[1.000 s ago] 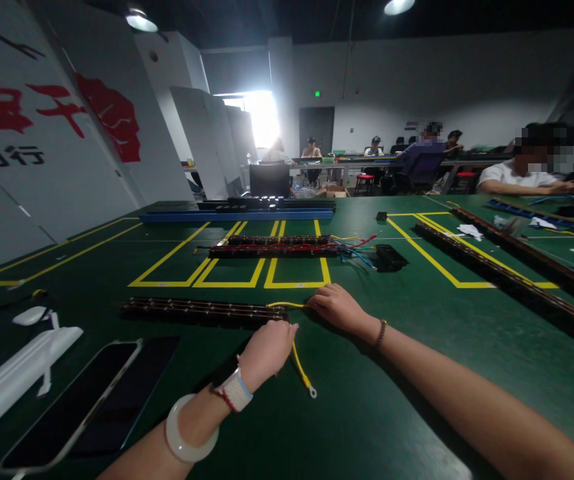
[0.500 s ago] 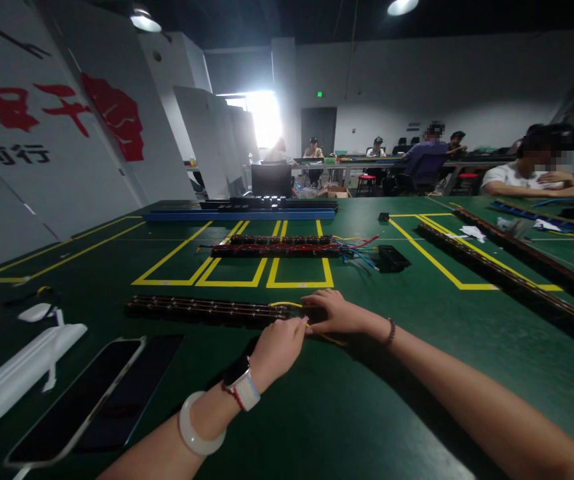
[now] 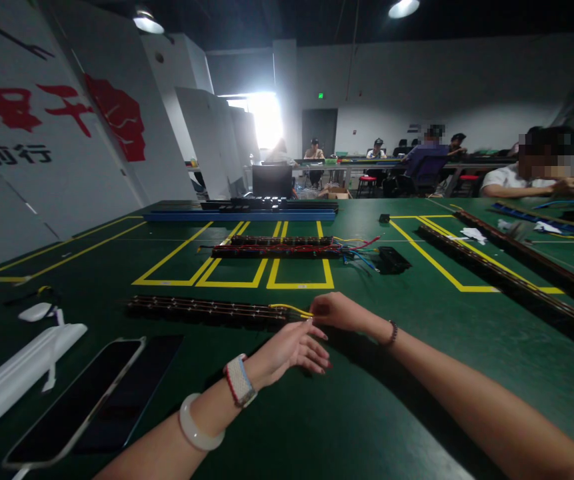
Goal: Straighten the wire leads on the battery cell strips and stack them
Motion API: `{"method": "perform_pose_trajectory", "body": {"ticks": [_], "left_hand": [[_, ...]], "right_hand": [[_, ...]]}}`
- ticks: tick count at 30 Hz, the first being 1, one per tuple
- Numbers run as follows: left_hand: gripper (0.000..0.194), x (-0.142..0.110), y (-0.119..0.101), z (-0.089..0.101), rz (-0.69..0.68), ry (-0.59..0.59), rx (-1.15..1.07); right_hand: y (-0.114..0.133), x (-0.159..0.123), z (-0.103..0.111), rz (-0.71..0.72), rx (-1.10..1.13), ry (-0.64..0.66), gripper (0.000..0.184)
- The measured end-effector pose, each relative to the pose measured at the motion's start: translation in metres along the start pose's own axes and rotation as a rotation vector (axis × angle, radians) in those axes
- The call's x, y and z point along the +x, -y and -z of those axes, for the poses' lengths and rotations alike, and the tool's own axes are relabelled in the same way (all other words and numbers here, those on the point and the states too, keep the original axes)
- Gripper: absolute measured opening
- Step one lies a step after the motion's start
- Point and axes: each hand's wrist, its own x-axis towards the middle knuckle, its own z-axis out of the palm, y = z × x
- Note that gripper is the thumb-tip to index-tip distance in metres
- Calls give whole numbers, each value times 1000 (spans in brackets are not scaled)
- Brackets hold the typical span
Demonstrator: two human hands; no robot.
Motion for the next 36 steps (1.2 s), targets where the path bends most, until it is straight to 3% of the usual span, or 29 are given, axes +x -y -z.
{"method": "perform_pose_trajectory", "body": {"ticks": [4, 8, 12, 19, 23, 29, 36], "left_hand": [[40, 3, 3, -1, 28, 9, -286], [30, 8, 5, -1, -17, -68, -465], [17, 11, 4, 0, -65, -208, -492], [17, 9, 1, -1, -70, -218, -493], [15, 10, 3, 1, -81, -199, -504], [17, 16, 10, 9, -93, -131, -519], [26, 14, 9, 8, -117, -72, -461]], "right_hand": [[24, -7, 0, 49, -413, -134, 12], [44, -11, -9, 163, -729, -107, 9], [54, -17, -20, 254, -890, -65, 16], [74, -26, -8, 222, -901, -180, 21], [73, -27, -12, 208, -914, -121, 16], [62, -26, -22, 114, -945, -60, 23], [70, -24, 7, 77, -825, -169, 6]]}}
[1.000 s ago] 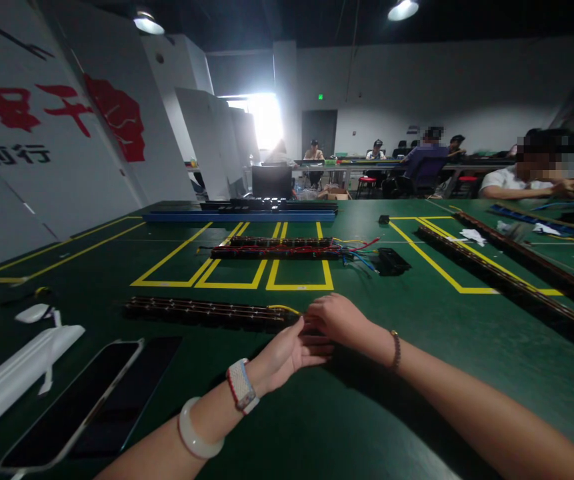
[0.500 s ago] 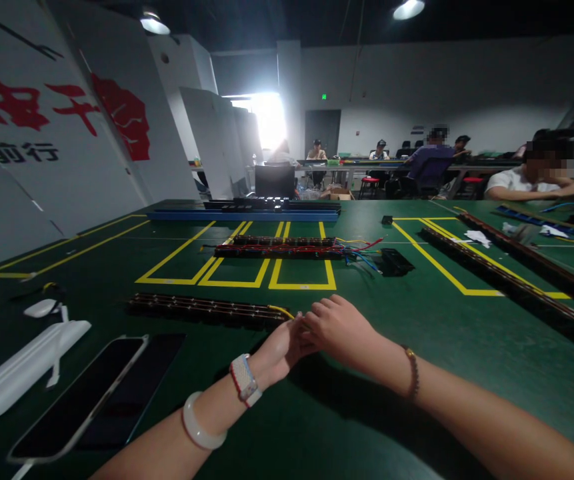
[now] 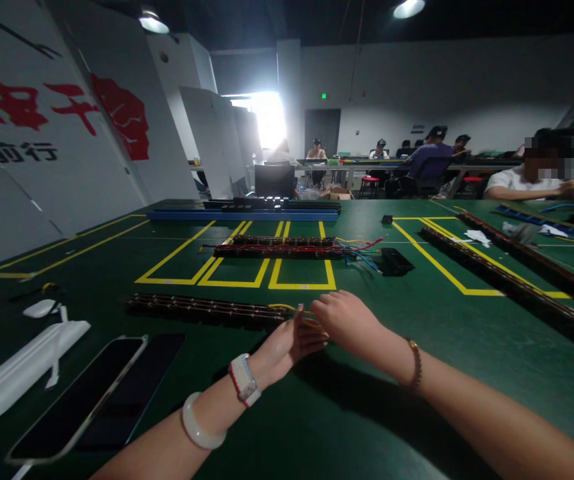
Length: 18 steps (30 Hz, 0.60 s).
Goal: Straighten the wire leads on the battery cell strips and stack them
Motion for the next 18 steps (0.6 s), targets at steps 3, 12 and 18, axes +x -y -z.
{"method": "perform_pose_trajectory", "body": {"ticks": [3, 12, 18], "left_hand": [[26, -3, 0, -3, -14, -2, 36], [23, -4, -1, -6, 8, -56, 110], [21, -8, -8, -8, 43, -92, 107]], "right_hand": [[-14, 5, -3, -15, 30, -20, 9], [-34, 11, -35, -9, 80, 45, 15], [-33, 14, -58, 76, 63, 66, 15]]}}
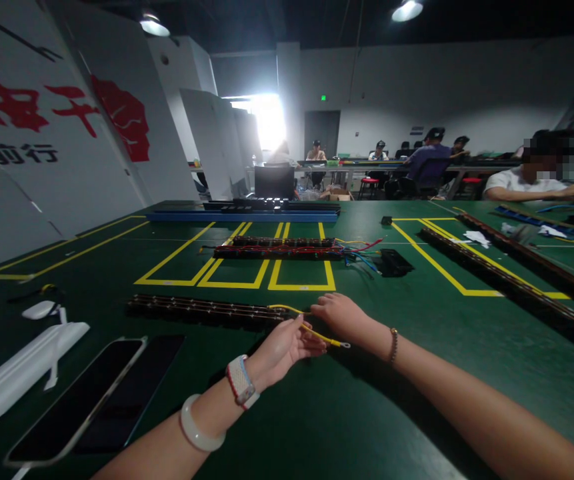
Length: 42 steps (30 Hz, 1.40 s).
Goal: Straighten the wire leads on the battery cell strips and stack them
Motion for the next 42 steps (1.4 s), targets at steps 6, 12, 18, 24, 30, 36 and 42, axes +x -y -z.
{"method": "perform_pose_trajectory", "body": {"ticks": [6, 12, 18, 24, 30, 36, 42], "left_hand": [[26, -2, -10, -2, 65, -74, -1], [28, -9, -14, -5, 79, -98, 356], [31, -9, -16, 0, 206, -48, 551], [44, -3, -8, 12, 266, 9, 631], [46, -3, -10, 13, 235, 36, 567], [60, -4, -12, 10, 254, 29, 593], [51, -8, -8, 8, 138, 107, 644]], "right_hand": [[3, -2, -3, 100, -34, 24, 20], [5, -2, -1, 113, -31, 63, 20], [4, -4, 9, 114, -35, 85, 19], [6, -6, 19, 113, -17, 91, 25], [12, -11, 27, 41, 221, -57, 43], [10, -11, 19, -1, 355, 17, 75], [-4, -1, 4, -54, 658, 113, 41]]}}
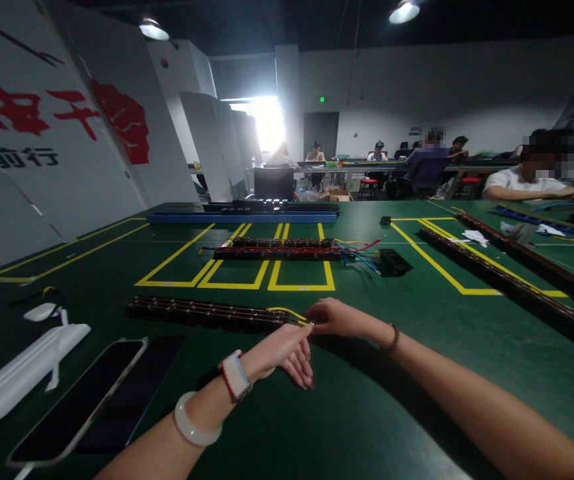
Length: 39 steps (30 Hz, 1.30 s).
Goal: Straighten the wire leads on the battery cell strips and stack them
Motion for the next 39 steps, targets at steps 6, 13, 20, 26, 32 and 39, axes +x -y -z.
{"method": "perform_pose_trajectory", "body": {"ticks": [6, 13, 20, 26, 32, 39], "left_hand": [[53, 2, 1, -3, 11, 26, -130], [46, 7, -3, -8, -47, -80, -449], [15, 16, 3, -10, -160, -193, -718], [17, 20, 5, -10, -191, -204, -748], [22, 20, 6, -9, -205, -173, -712], [25, 20, 9, -6, -218, -109, -725]], "right_hand": [[-4, 3, 0, -37, 178, 10, 24], [31, -9, 4, 61, -435, -173, 19], [48, -13, -7, 191, -785, -83, 18], [57, -21, 12, 173, -612, -168, 21], [54, -22, 6, 122, -721, -141, 21], [52, -19, -4, 52, -756, -109, 13]]}}
